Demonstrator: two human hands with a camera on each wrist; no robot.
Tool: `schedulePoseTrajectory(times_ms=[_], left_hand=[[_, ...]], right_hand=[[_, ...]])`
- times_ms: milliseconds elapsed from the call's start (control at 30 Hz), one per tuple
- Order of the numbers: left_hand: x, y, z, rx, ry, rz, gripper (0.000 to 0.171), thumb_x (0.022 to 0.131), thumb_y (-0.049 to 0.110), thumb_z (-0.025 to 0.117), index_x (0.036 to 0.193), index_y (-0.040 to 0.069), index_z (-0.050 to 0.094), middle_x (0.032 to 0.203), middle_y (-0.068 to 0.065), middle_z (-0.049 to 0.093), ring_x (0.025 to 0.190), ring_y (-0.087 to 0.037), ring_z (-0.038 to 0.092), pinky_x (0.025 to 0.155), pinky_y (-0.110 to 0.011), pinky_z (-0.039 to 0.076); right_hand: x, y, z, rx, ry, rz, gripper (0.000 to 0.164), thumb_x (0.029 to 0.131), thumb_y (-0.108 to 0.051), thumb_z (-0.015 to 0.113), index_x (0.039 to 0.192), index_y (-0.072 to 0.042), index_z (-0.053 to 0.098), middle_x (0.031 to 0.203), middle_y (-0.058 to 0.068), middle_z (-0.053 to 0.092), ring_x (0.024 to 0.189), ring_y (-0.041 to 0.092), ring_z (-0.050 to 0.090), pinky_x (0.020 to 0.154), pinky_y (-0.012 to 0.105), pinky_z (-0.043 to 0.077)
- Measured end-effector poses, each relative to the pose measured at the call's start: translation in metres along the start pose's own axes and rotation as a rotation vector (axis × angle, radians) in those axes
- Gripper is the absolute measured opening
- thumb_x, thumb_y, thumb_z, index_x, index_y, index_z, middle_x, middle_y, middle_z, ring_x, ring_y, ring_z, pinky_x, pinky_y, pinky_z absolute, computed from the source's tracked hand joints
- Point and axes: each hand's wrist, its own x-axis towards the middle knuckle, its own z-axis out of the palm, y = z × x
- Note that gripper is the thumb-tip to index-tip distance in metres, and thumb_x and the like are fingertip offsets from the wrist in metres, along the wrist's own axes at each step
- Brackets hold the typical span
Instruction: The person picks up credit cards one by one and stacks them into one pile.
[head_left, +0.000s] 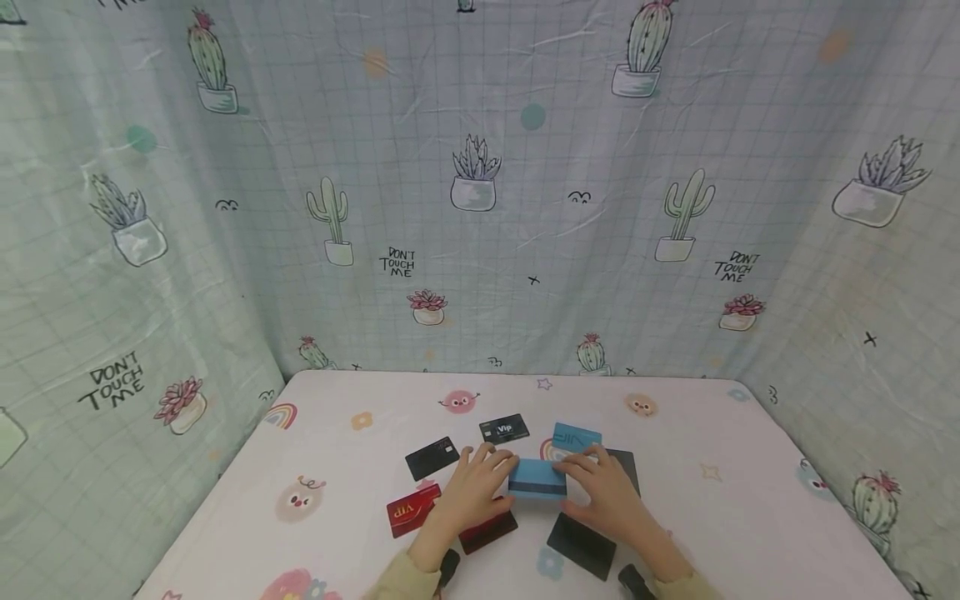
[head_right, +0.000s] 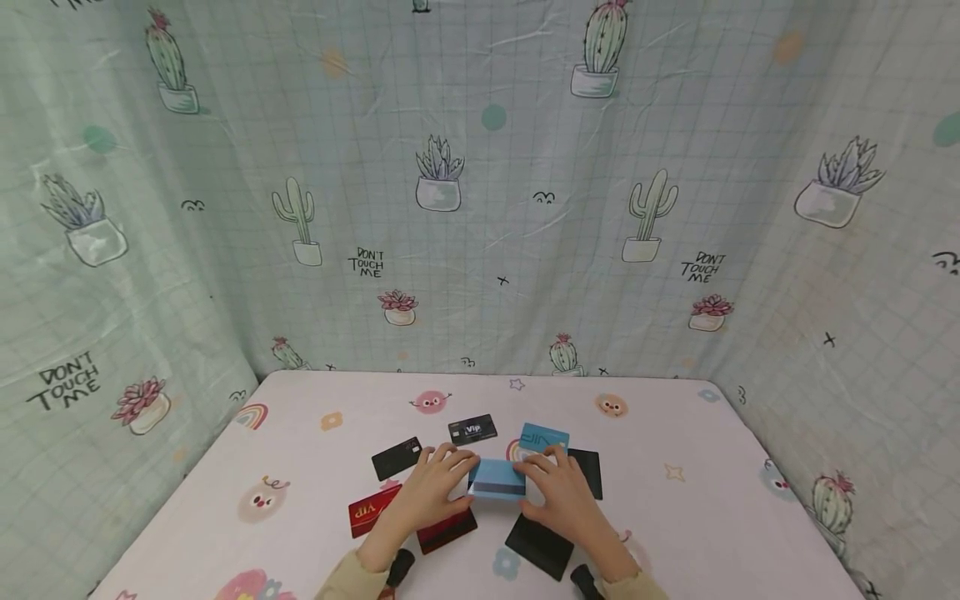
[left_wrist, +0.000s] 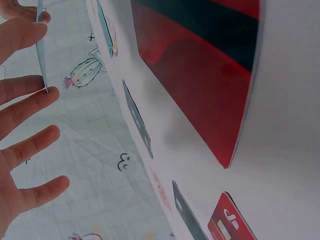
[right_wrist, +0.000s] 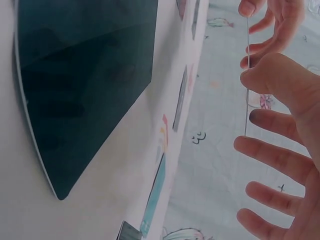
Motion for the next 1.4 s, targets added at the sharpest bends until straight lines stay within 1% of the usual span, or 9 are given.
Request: schedulePoseTrajectory(times_ms=[167,400,500,667,800,900,1067,1233,1400], left_hand=[[0.004,-0.002,0.005,-0.004,-0.013,-0.007,0.05,0.075,0.037,0.066,0.12,0.017,0.053,0.116,0.003,0.058,0.108,-0.017,0.046,0.092,-0.049,0.038],[0.008,-0.005,0.011,0.004,0.008,0.008,0.051,0.074,0.037,0.067,0.119,0.017,0.055,0.115,0.003,0.059,0.108,-0.018,0.046,0.091,-0.049,0.039],[0.01,-0.006,0.014,0.012,-0.004,0.009,0.051,0.074,0.038,0.067,0.119,0.017,0.055,0.115,0.003,0.059,0.108,-0.018,0.047,0.092,-0.049,0.038],[0.011,-0.007,0.019,0.041,-0.049,0.007,0.051,0.075,0.04,0.066,0.12,0.019,0.054,0.116,0.004,0.058,0.108,-0.017,0.046,0.093,-0.049,0.037],[0.013,-0.007,0.021,0.068,-0.048,0.013,0.05,0.075,0.041,0.066,0.118,0.019,0.054,0.115,0.004,0.058,0.108,-0.017,0.046,0.093,-0.049,0.038],[0.014,-0.008,0.023,0.079,-0.044,0.015,0.05,0.075,0.041,0.066,0.118,0.019,0.055,0.115,0.004,0.059,0.108,-0.017,0.046,0.093,-0.049,0.038],[0.016,-0.007,0.025,0.088,-0.057,0.013,0.05,0.075,0.042,0.066,0.118,0.019,0.055,0.115,0.004,0.059,0.107,-0.017,0.047,0.093,-0.05,0.038],[0.018,-0.007,0.026,0.101,-0.082,0.018,0.049,0.075,0.042,0.065,0.118,0.019,0.055,0.116,0.004,0.058,0.108,-0.018,0.047,0.094,-0.05,0.038],[0.02,-0.007,0.028,0.139,-0.076,0.031,0.049,0.075,0.043,0.066,0.116,0.02,0.055,0.114,0.004,0.059,0.107,-0.017,0.047,0.093,-0.05,0.038]], right_hand=[[0.002,0.003,0.001,0.002,-0.028,0.018,0.047,0.066,-0.035,0.074,0.109,-0.022,0.061,0.108,-0.002,0.063,0.1,0.02,0.045,0.08,0.043,0.043],[0.005,0.009,0.005,-0.019,-0.022,-0.015,0.047,0.066,-0.034,0.073,0.109,-0.021,0.061,0.108,-0.003,0.063,0.098,0.021,0.046,0.076,0.041,0.043],[0.006,0.011,0.007,-0.022,-0.016,-0.028,0.047,0.065,-0.033,0.073,0.109,-0.021,0.061,0.107,-0.003,0.064,0.096,0.021,0.046,0.075,0.04,0.042],[0.007,0.013,0.009,-0.02,-0.026,-0.027,0.046,0.065,-0.032,0.074,0.107,-0.021,0.062,0.106,-0.002,0.064,0.095,0.021,0.046,0.075,0.04,0.041],[0.008,0.013,0.01,-0.014,-0.045,-0.016,0.045,0.065,-0.032,0.073,0.107,-0.02,0.062,0.105,-0.001,0.064,0.095,0.021,0.046,0.075,0.041,0.041],[0.009,0.014,0.01,-0.019,-0.069,-0.001,0.044,0.066,-0.034,0.072,0.107,-0.02,0.062,0.105,-0.002,0.064,0.096,0.02,0.046,0.075,0.04,0.041],[0.009,0.015,0.013,-0.045,-0.103,0.015,0.044,0.067,-0.037,0.071,0.108,-0.021,0.062,0.106,-0.005,0.063,0.097,0.019,0.046,0.077,0.04,0.041],[0.01,0.018,0.016,-0.053,-0.097,-0.005,0.044,0.066,-0.036,0.072,0.106,-0.021,0.062,0.104,-0.004,0.064,0.095,0.019,0.047,0.075,0.039,0.04],[0.011,0.018,0.018,-0.055,-0.087,-0.02,0.044,0.065,-0.035,0.073,0.105,-0.019,0.063,0.103,-0.003,0.064,0.093,0.019,0.046,0.073,0.037,0.04]])
